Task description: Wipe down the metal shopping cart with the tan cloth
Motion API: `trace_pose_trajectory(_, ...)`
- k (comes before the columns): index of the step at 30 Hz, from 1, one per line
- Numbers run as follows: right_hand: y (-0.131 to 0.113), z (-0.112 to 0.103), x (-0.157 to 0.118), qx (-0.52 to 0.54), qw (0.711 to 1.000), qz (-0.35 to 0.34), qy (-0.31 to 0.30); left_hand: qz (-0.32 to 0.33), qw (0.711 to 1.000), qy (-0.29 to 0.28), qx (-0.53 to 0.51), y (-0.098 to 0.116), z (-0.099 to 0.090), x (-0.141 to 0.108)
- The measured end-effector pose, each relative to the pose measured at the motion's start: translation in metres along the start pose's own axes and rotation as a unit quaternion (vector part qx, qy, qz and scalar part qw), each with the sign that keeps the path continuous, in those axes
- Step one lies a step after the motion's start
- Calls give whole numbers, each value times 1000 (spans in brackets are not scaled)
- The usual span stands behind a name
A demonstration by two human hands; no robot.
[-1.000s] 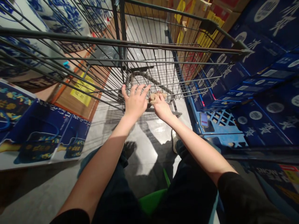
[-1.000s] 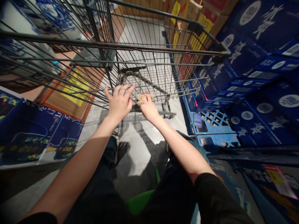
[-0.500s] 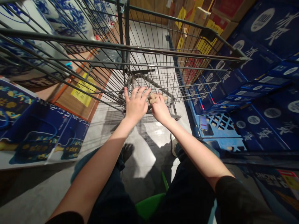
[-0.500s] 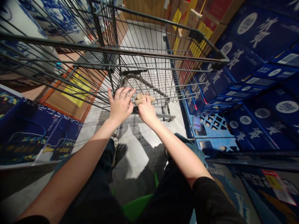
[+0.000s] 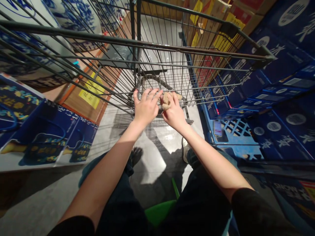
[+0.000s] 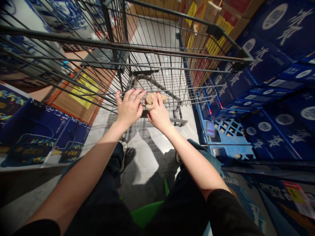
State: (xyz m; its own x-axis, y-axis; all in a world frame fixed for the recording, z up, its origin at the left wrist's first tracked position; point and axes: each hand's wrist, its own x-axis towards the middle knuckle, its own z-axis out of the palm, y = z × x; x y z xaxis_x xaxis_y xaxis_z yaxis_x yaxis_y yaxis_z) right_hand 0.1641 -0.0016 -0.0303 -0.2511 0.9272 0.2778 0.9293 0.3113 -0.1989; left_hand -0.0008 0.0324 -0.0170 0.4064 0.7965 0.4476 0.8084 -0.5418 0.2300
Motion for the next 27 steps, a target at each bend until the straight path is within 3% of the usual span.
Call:
trace_pose_trajectory(6, 1, 2, -1, -10, 994, 46, -95, 15, 1000, -13, -12, -6, -7, 1)
trace_pose_trajectory(12, -1, -7, 0, 2, 999, 14, -31, 9, 1000, 6, -27, -7, -9, -1)
trace_pose_trajectory(17, 3, -2, -1, 1, 995, 35, -97, 11, 1000, 6, -22, -10, -13, -4)
trace_pose_trajectory(23, 0, -11, 1, 9, 1000, 2, -13, 20, 999, 20, -21, -14, -11, -4)
trace_pose_trajectory(27, 4, -4, 1, -5, 997, 18, -77, -16, 998, 59, -26, -17, -7, -4)
